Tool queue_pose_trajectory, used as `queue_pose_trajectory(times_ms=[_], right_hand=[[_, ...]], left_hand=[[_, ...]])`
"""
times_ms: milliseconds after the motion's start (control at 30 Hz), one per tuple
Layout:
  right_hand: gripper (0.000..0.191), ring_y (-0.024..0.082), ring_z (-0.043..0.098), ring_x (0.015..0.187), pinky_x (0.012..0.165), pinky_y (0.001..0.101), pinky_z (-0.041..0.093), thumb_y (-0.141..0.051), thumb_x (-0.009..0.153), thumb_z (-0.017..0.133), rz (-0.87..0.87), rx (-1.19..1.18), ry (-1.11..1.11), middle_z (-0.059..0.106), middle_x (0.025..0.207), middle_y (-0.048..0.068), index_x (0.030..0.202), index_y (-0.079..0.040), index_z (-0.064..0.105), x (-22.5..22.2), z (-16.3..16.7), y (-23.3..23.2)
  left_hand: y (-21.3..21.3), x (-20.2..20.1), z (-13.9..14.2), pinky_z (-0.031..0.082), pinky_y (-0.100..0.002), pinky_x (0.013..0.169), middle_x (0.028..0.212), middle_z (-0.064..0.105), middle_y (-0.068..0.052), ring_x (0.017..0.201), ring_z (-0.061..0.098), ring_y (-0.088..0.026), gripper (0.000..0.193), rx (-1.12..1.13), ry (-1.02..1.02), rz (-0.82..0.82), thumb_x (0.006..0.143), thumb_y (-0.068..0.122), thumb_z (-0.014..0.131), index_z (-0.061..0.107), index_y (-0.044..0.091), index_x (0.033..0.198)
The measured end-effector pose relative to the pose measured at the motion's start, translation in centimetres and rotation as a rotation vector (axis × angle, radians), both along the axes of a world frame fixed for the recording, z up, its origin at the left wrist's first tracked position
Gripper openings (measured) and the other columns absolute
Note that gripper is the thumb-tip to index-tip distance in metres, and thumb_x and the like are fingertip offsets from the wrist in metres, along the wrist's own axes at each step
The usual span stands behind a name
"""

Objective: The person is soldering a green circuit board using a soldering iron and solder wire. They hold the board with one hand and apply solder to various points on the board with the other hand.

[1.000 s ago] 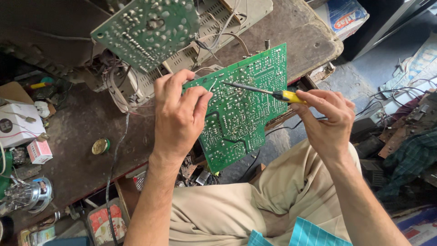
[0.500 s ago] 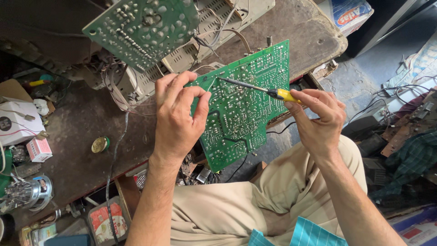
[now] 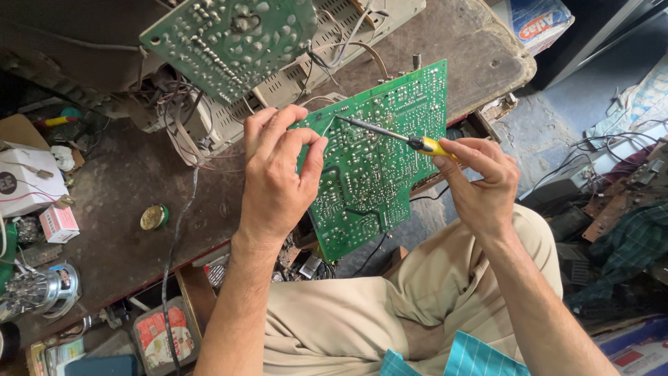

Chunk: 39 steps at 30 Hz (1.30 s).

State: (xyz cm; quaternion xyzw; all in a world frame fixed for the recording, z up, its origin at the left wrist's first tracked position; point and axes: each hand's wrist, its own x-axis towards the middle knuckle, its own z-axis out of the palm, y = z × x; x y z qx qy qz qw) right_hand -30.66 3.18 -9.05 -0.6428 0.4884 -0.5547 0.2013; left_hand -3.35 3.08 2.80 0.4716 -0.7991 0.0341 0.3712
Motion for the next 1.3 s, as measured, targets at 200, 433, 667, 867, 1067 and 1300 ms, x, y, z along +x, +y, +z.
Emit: queue_pose_trajectory(times_ms=[200,433,667,867,1067,1300], right_hand=[[0.026,0.012,0.07,0.092,0.079,0.0264,0.056,-0.008,0.094,0.081,0.028,0.113,-0.06,0.075,0.109,0.008,0.12,-0.009,0.077,0.1,-0.4,-0.2],[0.026,0.012,0.069,0.093,0.081,0.0262,0.056,-0.008,0.095,0.08,0.049,0.124,-0.082,0.076,0.111,0.007,0.121,-0.009,0.077,0.2,-0.5,-0.3],[0.026,0.014,0.07,0.095,0.083,0.028,0.056,-0.009,0.094,0.081,0.035,0.113,-0.048,0.077,0.11,0.008,0.12,-0.008,0.077,0.3,-0.6,-0.3],[0.026,0.015,0.07,0.095,0.083,0.0286,0.055,-0.009,0.094,0.081,0.037,0.131,-0.063,0.077,0.109,0.008,0.12,-0.008,0.077,0.3,-0.7,-0.4],[0.025,0.016,0.072,0.093,0.082,0.0288,0.055,-0.008,0.093,0.082,-0.013,0.074,-0.015,0.077,0.109,0.008,0.118,-0.008,0.078,0.5,-0.4,0.1],[0.026,0.017,0.072,0.094,0.084,0.0294,0.055,-0.007,0.093,0.084,-0.073,-0.011,-0.019,0.077,0.11,0.009,0.118,-0.008,0.077,1.4,-0.8,0.9]], left_hand=[[0.0,0.0,-0.1,0.048,-0.045,0.103,0.126,0.063,-0.011,0.12,0.054,-0.034,0.012,-0.004,0.002,-0.006,0.095,0.005,0.078,0.067,0.003,0.099],[0.0,0.1,0.0,0.048,-0.045,0.104,0.126,0.063,-0.01,0.121,0.053,-0.034,0.012,-0.006,-0.005,-0.009,0.095,0.005,0.078,0.068,0.003,0.1],[0.0,0.1,0.1,0.049,-0.044,0.103,0.126,0.064,-0.01,0.12,0.054,-0.034,0.013,0.0,-0.01,-0.005,0.094,0.004,0.079,0.068,0.002,0.099],[0.0,0.1,0.0,0.049,-0.044,0.103,0.126,0.064,-0.01,0.12,0.054,-0.033,0.013,-0.006,-0.011,-0.006,0.094,0.004,0.08,0.068,0.002,0.099],[-0.2,0.0,-0.2,0.048,-0.045,0.103,0.126,0.063,-0.01,0.12,0.054,-0.034,0.012,-0.023,-0.02,0.013,0.095,0.005,0.079,0.068,0.002,0.1],[-0.2,0.1,-0.5,0.049,-0.045,0.104,0.127,0.064,-0.011,0.12,0.056,-0.034,0.012,-0.046,-0.01,0.014,0.098,0.004,0.077,0.066,0.003,0.102]])
